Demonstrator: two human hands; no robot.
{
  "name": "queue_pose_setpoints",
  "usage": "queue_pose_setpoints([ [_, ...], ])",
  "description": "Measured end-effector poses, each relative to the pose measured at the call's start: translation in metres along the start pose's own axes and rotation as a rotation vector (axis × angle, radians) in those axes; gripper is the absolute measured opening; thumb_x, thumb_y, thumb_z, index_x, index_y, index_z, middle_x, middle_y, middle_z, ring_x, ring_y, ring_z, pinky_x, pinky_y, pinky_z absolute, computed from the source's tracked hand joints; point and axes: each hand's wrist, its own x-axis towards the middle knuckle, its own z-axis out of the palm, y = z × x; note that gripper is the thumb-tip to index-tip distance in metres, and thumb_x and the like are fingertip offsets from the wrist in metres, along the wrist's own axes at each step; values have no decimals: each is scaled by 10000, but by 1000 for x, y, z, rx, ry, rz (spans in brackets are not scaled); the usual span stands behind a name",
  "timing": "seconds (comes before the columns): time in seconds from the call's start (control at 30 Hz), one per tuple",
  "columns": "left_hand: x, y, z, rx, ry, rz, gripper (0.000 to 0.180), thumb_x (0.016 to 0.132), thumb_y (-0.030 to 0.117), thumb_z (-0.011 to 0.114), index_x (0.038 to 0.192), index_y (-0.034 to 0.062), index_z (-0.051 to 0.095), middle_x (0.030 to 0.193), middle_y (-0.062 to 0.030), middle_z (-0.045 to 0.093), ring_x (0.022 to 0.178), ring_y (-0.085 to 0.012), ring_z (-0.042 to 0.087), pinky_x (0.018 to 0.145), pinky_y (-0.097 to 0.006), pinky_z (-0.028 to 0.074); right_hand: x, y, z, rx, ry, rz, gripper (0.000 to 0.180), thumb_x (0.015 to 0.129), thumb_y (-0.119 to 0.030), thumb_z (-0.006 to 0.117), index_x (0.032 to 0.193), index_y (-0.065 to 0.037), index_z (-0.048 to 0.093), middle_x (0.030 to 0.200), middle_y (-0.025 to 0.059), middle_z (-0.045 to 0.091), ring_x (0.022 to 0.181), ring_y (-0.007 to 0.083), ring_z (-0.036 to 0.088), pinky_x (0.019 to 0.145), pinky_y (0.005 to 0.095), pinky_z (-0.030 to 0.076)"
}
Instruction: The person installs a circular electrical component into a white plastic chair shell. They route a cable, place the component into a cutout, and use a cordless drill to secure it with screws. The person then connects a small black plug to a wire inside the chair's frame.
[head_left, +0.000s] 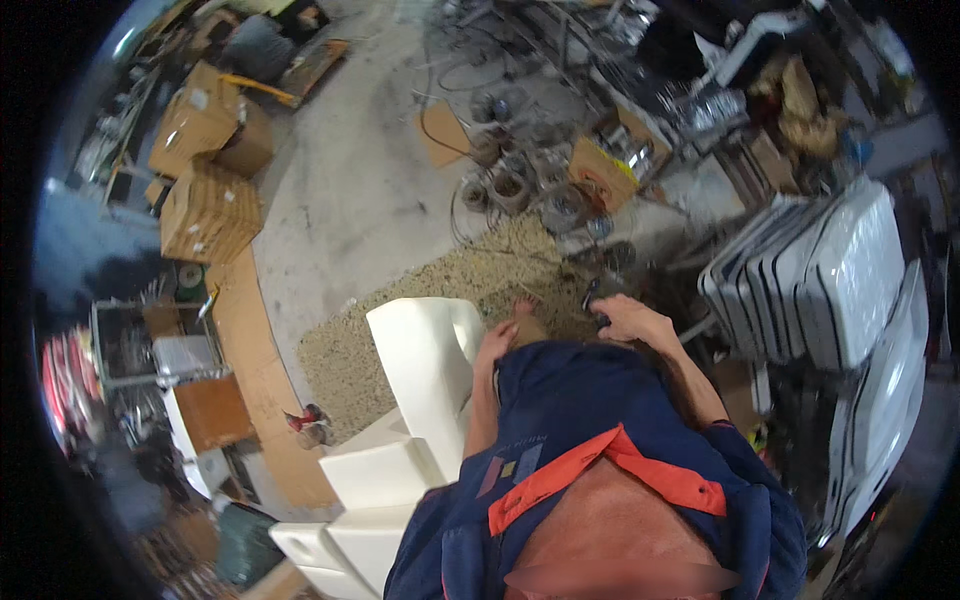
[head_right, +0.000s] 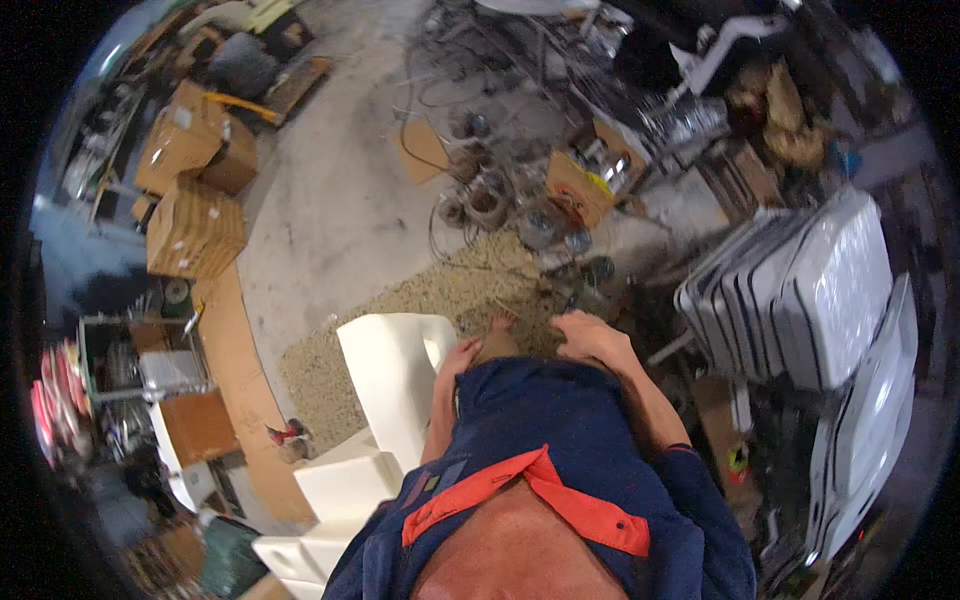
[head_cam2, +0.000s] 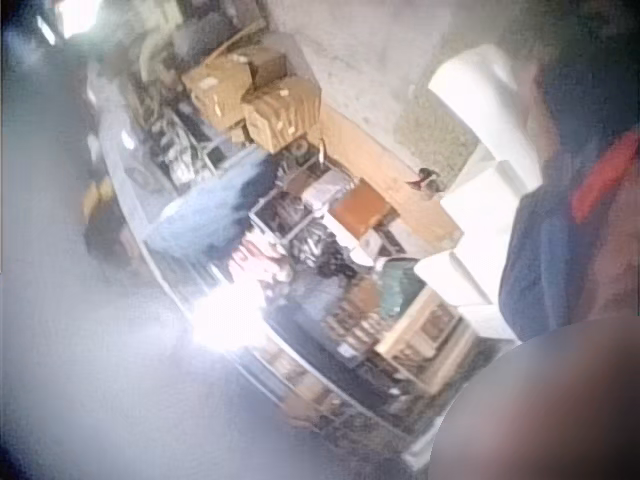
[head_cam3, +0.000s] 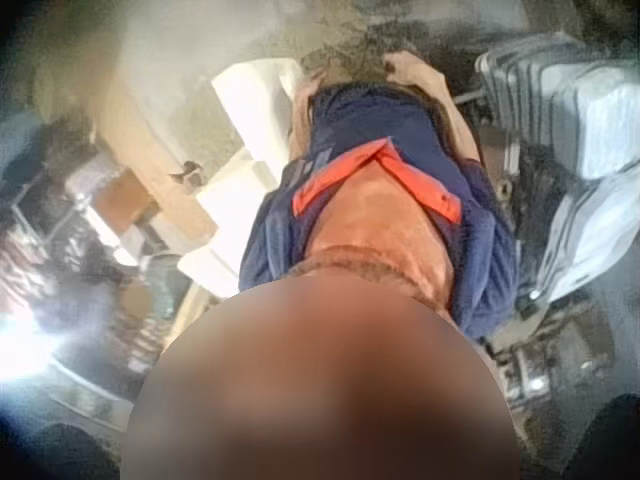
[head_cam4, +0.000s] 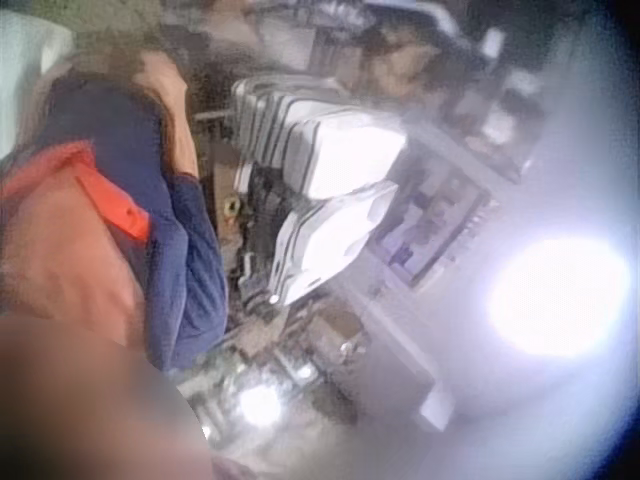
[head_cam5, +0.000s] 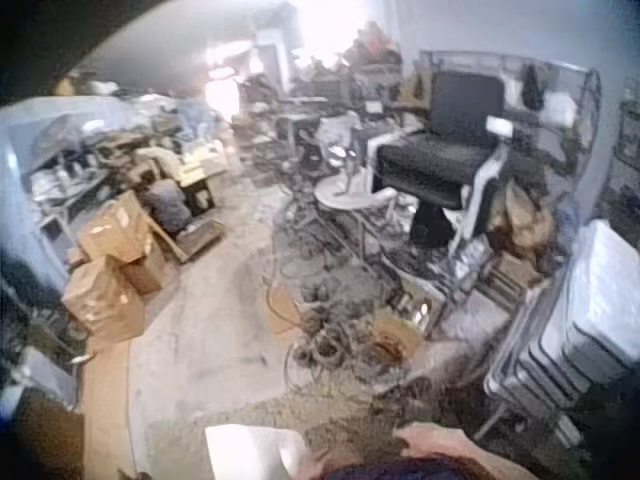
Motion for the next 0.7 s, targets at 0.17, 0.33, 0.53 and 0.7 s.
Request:
queue_pose_setpoints([
  [0.17,54,22,-38,138,-383,-73,613,1042,472,606,1496,65,545,1359,-65,671,1211,-208,625,1059,-337,470,-10,76,111,508,-65,451,482,940,-326,727,1307,-15,697,1232,200,731,1152,358,687,1002,452,539],
  [0.33,80,35,-65,152,-621,-203,619,1037,482,610,1459,29,578,1361,-112,676,1224,-227,628,1062,-350,470,-35,89,166,726,193,735,399,907,-260,709,1235,-35,737,1196,157,755,1118,303,712,972,421,551],
  [0.53,93,61,-78,240,-715,-210,575,1037,452,624,1402,8,625,1343,-117,686,1205,-225,632,1043,-341,478,-84,55,251,982,276,1067,393,899,-269,705,1221,-47,744,1202,162,753,1136,303,703,981,424,543],
  [0.7,87,76,-67,351,-673,-317,574,1014,439,657,1400,13,634,1330,-104,697,1212,-214,639,1045,-342,480,-101,24,303,1071,278,1252,385,896,-277,699,1217,-70,750,1240,166,740,1182,325,681,1004,435,527],
])
